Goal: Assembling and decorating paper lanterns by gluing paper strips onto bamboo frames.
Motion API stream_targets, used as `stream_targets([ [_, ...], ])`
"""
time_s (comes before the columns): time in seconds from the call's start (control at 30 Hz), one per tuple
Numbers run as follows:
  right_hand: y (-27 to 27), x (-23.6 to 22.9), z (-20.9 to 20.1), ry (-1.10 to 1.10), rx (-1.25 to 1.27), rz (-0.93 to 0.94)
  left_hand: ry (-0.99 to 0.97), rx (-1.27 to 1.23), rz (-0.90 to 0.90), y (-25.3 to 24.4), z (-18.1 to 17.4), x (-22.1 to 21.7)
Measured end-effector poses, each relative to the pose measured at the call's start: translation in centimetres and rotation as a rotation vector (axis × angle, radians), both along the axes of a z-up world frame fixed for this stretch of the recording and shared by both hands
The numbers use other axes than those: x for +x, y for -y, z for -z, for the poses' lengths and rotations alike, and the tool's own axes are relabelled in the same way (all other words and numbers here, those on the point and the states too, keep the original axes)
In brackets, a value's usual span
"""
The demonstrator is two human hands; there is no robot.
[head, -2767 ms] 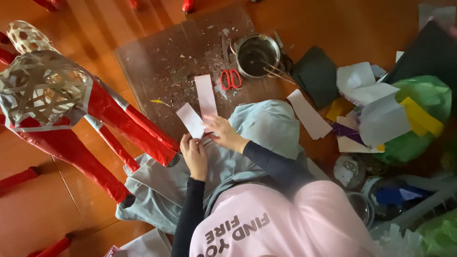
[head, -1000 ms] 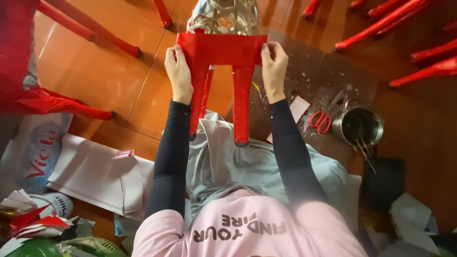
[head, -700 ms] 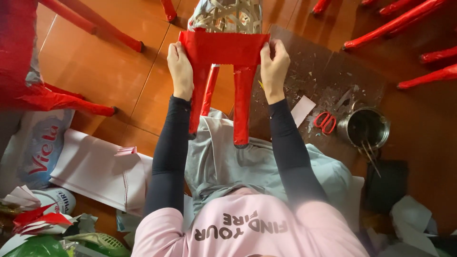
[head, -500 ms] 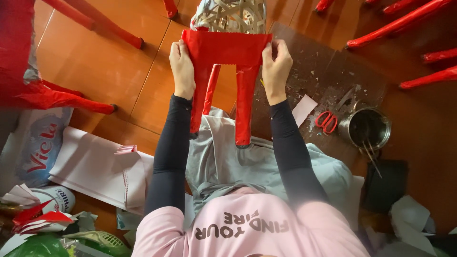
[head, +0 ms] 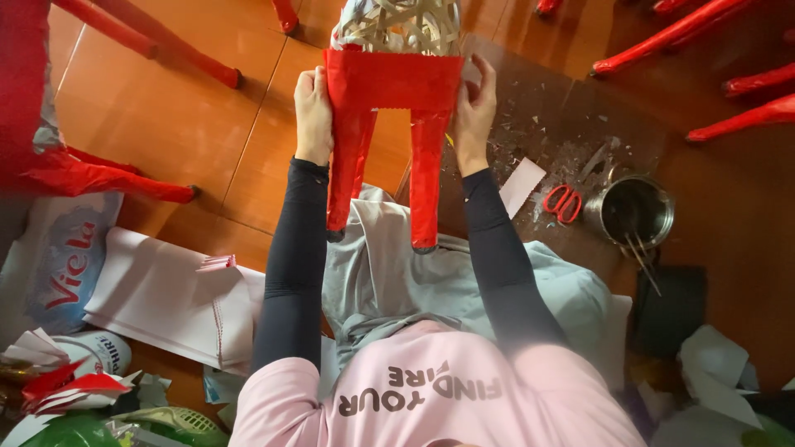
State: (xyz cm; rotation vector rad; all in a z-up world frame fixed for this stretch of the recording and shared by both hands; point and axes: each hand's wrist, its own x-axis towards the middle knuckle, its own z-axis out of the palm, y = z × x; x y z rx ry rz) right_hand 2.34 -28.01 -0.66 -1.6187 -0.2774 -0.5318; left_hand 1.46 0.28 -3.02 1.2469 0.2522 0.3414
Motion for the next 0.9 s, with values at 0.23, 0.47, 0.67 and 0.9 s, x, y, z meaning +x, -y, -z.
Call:
stream_targets([
  [0.23,0.3,-4.3,-3.6,-0.402,0.173,-0.087,0.048,-0.186,0.092,0.8,-3.1,-0.4],
  [0.47,-0.3,-1.5,1.6,-0.358,0.236,-0.424,-0.151,-0.487,0.634,0.9,-6.5,-1.2],
  [0.67,-1.4,-0.9,4.1,-0.532,0.733,-0.603,-0.115,-0.668,0.570,0.1,-3.8,-0.2],
  [0.9,-1.7,0.1,6.4,-0.562,0.849,-0.584,0.146,-0.518,0.776,1.0,-7.4,-2.8],
])
